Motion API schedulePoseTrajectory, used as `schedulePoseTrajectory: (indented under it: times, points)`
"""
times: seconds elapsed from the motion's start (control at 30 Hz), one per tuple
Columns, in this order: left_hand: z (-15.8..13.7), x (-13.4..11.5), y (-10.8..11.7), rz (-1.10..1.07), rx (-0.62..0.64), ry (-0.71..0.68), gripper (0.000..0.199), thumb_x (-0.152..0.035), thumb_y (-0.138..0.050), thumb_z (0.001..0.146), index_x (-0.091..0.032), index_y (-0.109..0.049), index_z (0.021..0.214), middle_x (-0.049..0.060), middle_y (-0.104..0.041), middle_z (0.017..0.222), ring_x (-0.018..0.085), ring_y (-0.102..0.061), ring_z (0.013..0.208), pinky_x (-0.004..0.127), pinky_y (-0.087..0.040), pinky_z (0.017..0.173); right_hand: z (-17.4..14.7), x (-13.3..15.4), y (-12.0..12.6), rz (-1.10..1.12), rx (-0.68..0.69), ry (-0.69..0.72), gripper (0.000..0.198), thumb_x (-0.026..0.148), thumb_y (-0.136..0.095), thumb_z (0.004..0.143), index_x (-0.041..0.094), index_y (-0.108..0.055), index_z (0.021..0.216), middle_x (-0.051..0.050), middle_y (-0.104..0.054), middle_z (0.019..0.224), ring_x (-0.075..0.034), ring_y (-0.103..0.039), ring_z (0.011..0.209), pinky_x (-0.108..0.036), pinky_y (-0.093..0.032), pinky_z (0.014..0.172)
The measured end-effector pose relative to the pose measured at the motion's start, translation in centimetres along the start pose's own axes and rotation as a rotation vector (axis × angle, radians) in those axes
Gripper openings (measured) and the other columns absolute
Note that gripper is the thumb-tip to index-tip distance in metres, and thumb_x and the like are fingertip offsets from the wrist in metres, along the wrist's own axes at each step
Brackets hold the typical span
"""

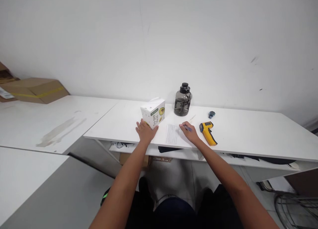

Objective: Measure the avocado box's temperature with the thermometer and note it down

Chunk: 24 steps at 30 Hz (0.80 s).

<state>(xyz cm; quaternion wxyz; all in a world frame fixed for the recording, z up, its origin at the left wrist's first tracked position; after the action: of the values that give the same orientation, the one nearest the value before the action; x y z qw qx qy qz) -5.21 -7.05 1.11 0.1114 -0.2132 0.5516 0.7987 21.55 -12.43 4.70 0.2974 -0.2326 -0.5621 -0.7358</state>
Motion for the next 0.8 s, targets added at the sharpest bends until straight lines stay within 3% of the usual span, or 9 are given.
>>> schedulePoseTrajectory:
  times: [0.07,0.13,0.23,0.3,0.47,0.8]
  points:
    - [0.0,0.1,-0.1,0.004,0.01,0.003,0.11,-0.065,-0.052,0.077,0.005,-0.008,0.149,0.033,-0.03,0.151,0.044,-0.008,0.148,0.058,-0.014,0.117,-0.9,0.1,-0.9,0.215,0.059,-0.004,0.052,0.058,-0.034,0.094,0.018,-0.067,0.085,-0.001,-0.062,0.071,-0.018,-0.058,0.072,-0.029,-0.042,0.071]
    - [0.0,0.1,-0.1,0.005,0.023,0.012,0.109,-0.065,-0.052,0.077,0.004,-0.008,0.15,0.033,-0.03,0.152,0.044,-0.009,0.148,0.058,-0.014,0.117,-1.3,-0.2,-1.8,0.324,0.107,-0.039,0.055,0.057,-0.03,0.093,0.019,-0.068,0.081,0.002,-0.054,0.061,-0.017,-0.055,0.067,-0.029,-0.042,0.071]
    - [0.0,0.2,-0.2,0.002,0.039,0.016,0.109,-0.066,-0.051,0.078,0.003,-0.007,0.15,0.032,-0.029,0.153,0.043,-0.008,0.149,0.058,-0.014,0.117,-1.3,-1.0,-2.2,0.425,0.054,-0.101,0.038,0.05,-0.042,0.086,0.019,-0.064,0.081,0.003,-0.054,0.059,-0.017,-0.054,0.067,-0.03,-0.042,0.072]
    - [0.0,0.2,-0.3,0.003,0.042,0.017,0.11,-0.066,-0.05,0.078,0.004,-0.006,0.15,0.032,-0.028,0.153,0.043,-0.008,0.149,0.058,-0.013,0.117,-1.3,-1.4,-2.0,0.413,0.0,-0.138,0.031,0.047,-0.046,0.083,0.021,-0.058,0.072,0.003,-0.053,0.057,-0.017,-0.054,0.066,-0.03,-0.042,0.071]
    - [-0.1,0.2,-0.4,0.018,0.045,0.018,0.111,-0.066,-0.05,0.078,0.007,-0.008,0.15,0.033,-0.027,0.153,0.044,-0.011,0.148,0.057,-0.013,0.118,-1.5,-1.5,-1.7,0.344,-0.038,-0.174,0.04,0.054,-0.047,0.083,0.023,-0.047,0.057,0.004,-0.045,0.052,-0.016,-0.047,0.06,-0.03,-0.039,0.065]
    - [0.0,0.0,-0.2,0.029,0.019,0.014,0.11,-0.065,-0.053,0.077,0.007,-0.01,0.149,0.033,-0.037,0.146,0.043,-0.03,0.139,0.057,-0.015,0.116,-1.2,-1.4,-2.2,0.327,0.006,-0.141,0.036,0.049,-0.05,0.079,0.023,-0.046,0.055,0.003,-0.045,0.054,-0.016,-0.046,0.062,-0.029,-0.039,0.064]
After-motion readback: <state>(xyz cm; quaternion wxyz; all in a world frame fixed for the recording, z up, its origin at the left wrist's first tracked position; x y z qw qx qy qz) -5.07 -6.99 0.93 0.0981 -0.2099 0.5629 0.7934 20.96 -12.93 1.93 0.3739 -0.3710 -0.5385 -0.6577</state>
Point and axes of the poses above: each hand's wrist, its own z-axis towards the middle knuckle, its own y-axis out of the back of the hand, x = y × z, the point moved 6 cm from there along z, towards the middle knuckle
